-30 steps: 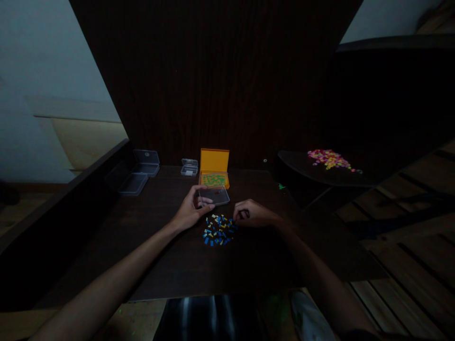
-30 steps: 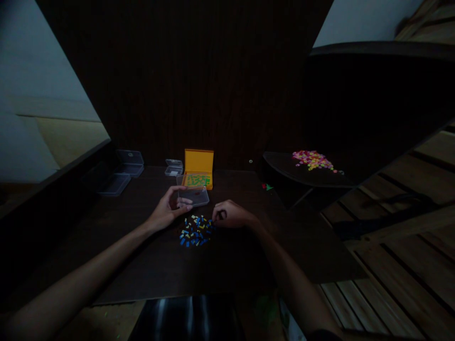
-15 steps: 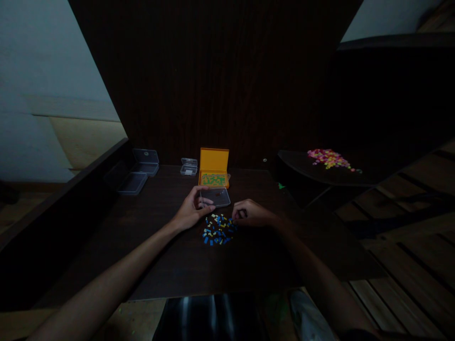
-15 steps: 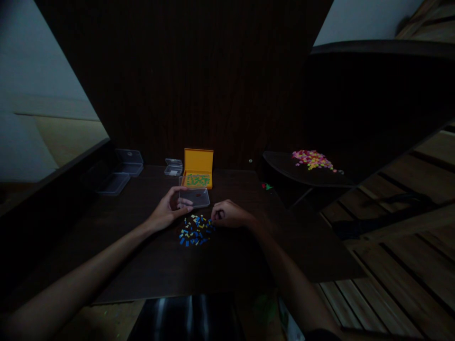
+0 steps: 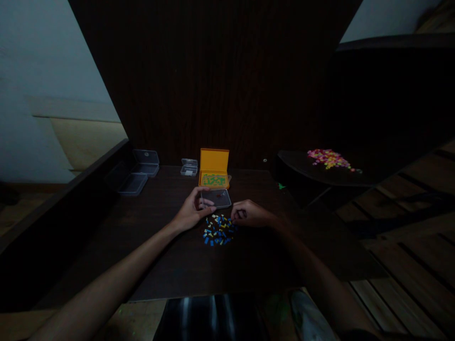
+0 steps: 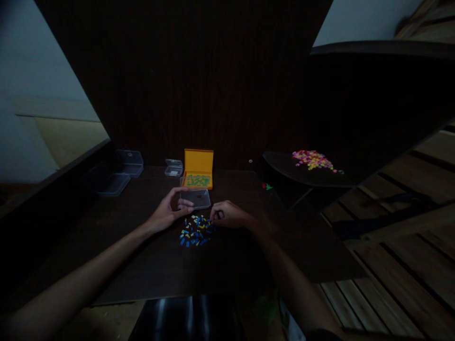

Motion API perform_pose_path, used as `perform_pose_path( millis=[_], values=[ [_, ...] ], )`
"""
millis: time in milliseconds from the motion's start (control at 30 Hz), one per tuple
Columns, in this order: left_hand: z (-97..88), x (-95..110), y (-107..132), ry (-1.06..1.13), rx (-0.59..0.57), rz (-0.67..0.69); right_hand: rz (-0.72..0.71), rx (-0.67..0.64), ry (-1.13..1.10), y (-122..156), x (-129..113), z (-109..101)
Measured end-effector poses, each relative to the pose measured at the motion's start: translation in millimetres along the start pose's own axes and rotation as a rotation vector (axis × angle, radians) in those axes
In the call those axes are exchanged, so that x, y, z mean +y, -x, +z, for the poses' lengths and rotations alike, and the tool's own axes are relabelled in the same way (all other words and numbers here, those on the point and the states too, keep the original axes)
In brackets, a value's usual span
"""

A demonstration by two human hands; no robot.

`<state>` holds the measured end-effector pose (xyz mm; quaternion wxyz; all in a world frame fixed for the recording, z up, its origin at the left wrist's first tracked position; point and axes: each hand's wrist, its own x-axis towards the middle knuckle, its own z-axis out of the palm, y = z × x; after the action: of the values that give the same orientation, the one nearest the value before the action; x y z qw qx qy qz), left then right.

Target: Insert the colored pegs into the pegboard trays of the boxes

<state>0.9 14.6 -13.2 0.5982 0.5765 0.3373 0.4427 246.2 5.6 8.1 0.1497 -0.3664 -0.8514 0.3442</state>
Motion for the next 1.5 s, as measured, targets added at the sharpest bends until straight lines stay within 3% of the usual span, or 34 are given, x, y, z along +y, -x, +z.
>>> perform_pose_path(
  millis=[233, 400, 667, 900, 1067, 1233, 1500],
  values=[
    [0.2, 0.8, 0.4, 0.002, -0.007, 0.001, 0.153, 0.037, -0.251, 1.3, -1.2, -1.4],
    [2.3, 3.6, 1.7, 0.011, -0.012, 0.001, 0.176, 0.134, -0.422, 2.2, -6.3, -4.7],
    [4.0, 4.1, 2.9, 0.038, -0.039, -0.013, 0.154, 0.339, -0.484, -0.2, -6.0, -1.5],
    [5.9, -0.8, 5.6, 0.031, -0.098, -0.012, 0.122, 0.498, -0.312, -6.1, -3.1, 8.7],
    [9.1, 0.3, 8.3, -0.005, -0.127, -0.004, -0.038, 0.57, -0.025, -8.5, -3.4, 13.3],
    [11.8, 2.6, 10.3, -0.012, -0.144, -0.005, -0.083, 0.543, 0.187, -8.0, -5.5, 15.7],
    [12.6, 2.7, 10.9, -0.006, -0.139, -0.01, -0.044, 0.499, 0.203, -6.7, -8.5, 15.7]
  ],
)
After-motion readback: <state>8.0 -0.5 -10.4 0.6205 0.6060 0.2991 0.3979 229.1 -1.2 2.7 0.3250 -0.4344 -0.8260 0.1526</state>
